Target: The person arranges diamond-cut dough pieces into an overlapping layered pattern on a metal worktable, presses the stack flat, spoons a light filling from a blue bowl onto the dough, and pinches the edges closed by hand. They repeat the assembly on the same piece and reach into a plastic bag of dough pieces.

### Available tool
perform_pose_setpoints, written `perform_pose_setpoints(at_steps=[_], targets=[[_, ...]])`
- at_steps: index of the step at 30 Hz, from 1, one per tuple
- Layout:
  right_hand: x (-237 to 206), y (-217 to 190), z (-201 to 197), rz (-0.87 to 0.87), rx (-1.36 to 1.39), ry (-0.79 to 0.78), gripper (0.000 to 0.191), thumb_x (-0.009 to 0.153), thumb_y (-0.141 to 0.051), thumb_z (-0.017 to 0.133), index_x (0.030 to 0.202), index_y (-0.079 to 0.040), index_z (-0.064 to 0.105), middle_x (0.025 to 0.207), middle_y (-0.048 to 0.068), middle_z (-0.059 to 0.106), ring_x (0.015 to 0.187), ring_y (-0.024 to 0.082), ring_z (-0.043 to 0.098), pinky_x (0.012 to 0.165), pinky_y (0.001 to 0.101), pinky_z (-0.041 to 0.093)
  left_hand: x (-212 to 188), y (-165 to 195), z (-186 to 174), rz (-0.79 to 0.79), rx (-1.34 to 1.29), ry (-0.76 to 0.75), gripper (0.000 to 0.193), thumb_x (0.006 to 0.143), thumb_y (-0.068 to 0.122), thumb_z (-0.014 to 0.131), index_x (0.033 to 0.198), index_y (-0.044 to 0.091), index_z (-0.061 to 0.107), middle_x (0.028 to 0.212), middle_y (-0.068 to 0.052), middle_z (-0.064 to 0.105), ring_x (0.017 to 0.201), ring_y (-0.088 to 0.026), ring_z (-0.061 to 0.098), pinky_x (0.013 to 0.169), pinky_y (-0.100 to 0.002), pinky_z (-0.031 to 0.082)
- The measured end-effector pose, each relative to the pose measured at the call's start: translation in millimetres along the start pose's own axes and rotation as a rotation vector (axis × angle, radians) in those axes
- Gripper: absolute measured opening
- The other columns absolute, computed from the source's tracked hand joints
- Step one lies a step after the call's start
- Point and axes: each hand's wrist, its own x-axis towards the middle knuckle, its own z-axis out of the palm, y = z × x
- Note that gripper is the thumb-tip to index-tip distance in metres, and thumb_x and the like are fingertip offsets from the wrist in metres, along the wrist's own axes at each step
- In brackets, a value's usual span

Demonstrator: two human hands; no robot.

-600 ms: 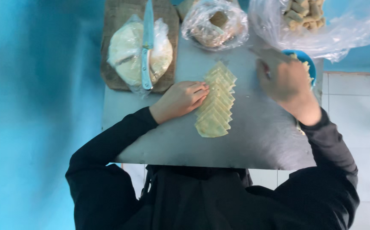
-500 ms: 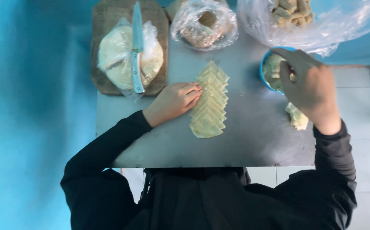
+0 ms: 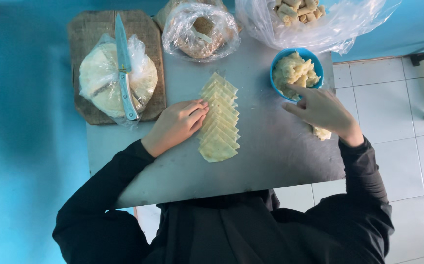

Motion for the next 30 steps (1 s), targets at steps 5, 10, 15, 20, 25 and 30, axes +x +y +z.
perform_pose_setpoints(at_steps=[5,10,15,20,25,30], targets=[[7,4,-2,-0.019,-0.074,-0.065,0.055,0.094,-0.042,0.064,0.141,-0.012,0.061,0.071,0.011,0.074,0.064,0.025,0.072,0.067,0.0414,0.054,0,0,4,0.004,-0.009,0.007,0.017,0.095,0.009,0.07,0.109,0.0,0.073,0.111,-0.009,0.073,0.113,-0.026,0.071,0.092,-0.038,0.058],[5,9,-1,0.044,-0.109,-0.167,0.057,0.094,-0.039,0.063,0.146,-0.017,0.059,0.069,0.017,0.075,0.063,0.03,0.072,0.067,0.0423,0.055,-3,2,8,0.001,-0.019,0.01,0.017,0.095,0.009,0.07,0.109,0.001,0.073,0.111,-0.008,0.073,0.112,-0.026,0.071,0.091,-0.038,0.058],[3,11,-5,-0.163,0.118,-0.031,0.048,0.094,-0.036,0.067,0.134,-0.008,0.064,0.088,0.007,0.074,0.066,0.017,0.069,0.06,0.0348,0.054,-7,6,7,0.004,-0.028,0.01,0.015,0.096,0.008,0.07,0.108,0.001,0.073,0.11,-0.008,0.073,0.112,-0.026,0.071,0.091,-0.038,0.058],[-18,-6,-21,0.073,0.255,-0.091,0.048,0.092,-0.033,0.068,0.137,-0.015,0.064,0.07,0.01,0.07,0.05,0.012,0.052,0.048,0.0313,0.044,-10,9,-1,-0.003,-0.045,0.023,0.017,0.094,0.008,0.07,0.109,0.0,0.073,0.11,-0.009,0.073,0.112,-0.027,0.071,0.092,-0.038,0.057],[-25,-26,-28,0.065,0.269,-0.082,0.049,0.092,-0.03,0.066,0.139,-0.016,0.062,0.065,0.008,0.071,0.047,0.009,0.05,0.045,0.0277,0.041,-14,8,-6,-0.003,-0.031,0.011,0.017,0.095,0.008,0.07,0.109,0.0,0.072,0.11,-0.009,0.073,0.112,-0.027,0.071,0.092,-0.038,0.057],[-31,-41,-24,0.015,0.307,-0.067,0.046,0.094,-0.021,0.062,0.14,-0.016,0.063,0.056,0.005,0.055,0.046,0.01,0.044,0.045,0.0296,0.034,-19,3,-10,0.008,-0.034,0.005,0.017,0.095,0.009,0.07,0.11,-0.001,0.072,0.11,-0.009,0.072,0.111,-0.027,0.071,0.092,-0.038,0.057]])
